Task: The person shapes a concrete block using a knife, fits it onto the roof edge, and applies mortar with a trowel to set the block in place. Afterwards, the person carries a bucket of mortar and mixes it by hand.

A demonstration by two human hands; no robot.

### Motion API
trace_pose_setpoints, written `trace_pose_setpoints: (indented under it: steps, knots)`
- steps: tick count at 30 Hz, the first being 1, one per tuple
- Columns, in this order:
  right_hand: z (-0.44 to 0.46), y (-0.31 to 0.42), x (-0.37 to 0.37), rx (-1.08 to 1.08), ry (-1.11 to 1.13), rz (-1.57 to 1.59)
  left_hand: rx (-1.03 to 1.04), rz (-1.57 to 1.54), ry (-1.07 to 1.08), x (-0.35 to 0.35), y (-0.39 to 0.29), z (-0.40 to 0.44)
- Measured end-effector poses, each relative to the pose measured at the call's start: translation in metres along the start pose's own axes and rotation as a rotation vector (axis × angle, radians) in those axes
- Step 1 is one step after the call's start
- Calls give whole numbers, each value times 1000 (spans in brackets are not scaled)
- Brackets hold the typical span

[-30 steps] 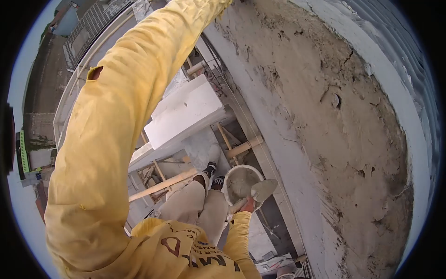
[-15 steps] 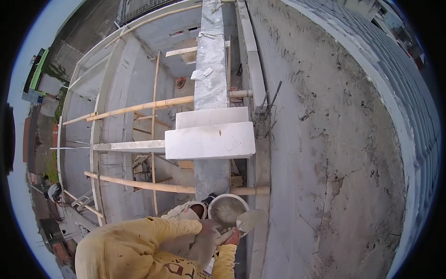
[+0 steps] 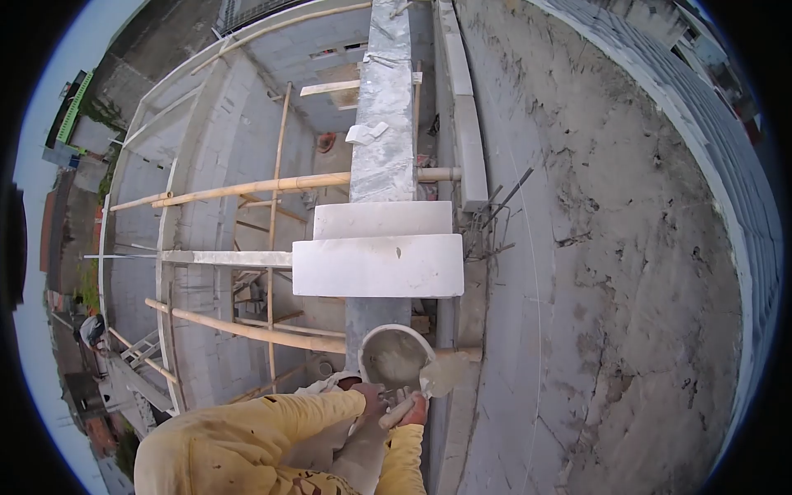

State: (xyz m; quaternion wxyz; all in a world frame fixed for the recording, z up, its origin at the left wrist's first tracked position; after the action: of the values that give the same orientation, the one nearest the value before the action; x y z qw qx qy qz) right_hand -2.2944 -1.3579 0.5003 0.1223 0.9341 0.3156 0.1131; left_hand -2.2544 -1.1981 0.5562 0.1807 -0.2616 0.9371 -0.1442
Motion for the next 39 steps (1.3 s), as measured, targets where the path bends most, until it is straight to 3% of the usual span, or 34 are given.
trace_pose_setpoints:
  steps: [2,4,6,8,12,14,17,21,25,27,28,30,36,39]
  knots:
    - [-6,6,-11,11,-6,-17,-49,-46,17,-8,10,6]
    - [-10,13,-20,22,-13,-41,-78,-81,-164,-13,26,25]
    - [-14,12,-56,87,-42,-188,-118,-118,-174,-24,31,27]
    - [9,5,-106,76,-109,-160,-145,-226,-167,-23,44,30]
    - [16,13,-167,14,-169,-418,-210,-292,-212,-24,71,47]
    - [26,5,-198,1,-218,-484,-210,-426,-289,-32,81,50]
    - [27,1,-225,45,-183,-593,-192,-385,-449,-33,103,64]
    - [2,25,-196,-166,-102,-1019,-217,-523,-557,-35,115,65]
    - [23,21,-212,-153,-90,-1156,-205,-651,-628,-25,137,77]
    - [25,33,-204,-336,-94,-1368,-214,-649,-694,-13,153,91]
    - [28,36,-205,-339,-130,-1363,-216,-638,-760,-7,161,100]
    - [35,33,-207,-166,-61,-1324,-172,-802,-669,4,160,110]
    - [29,46,-150,-254,-43,-1582,-300,-1070,-632,74,193,149]
    - [33,35,-125,-144,-9,-1757,-256,-1010,-726,89,209,145]
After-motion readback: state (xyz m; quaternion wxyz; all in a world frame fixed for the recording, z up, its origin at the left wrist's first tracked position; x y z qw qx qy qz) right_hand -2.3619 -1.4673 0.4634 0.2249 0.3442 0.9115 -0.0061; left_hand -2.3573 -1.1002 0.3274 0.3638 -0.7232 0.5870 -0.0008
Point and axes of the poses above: each hand's wrist, its own z-axis towards the middle knuckle, its own x-axis out of the palm, y = z × x, the point moved 7 cm from there along z, towards the middle knuckle, and after that the axes turned 3 degrees about -y, right-handed, at the moved point
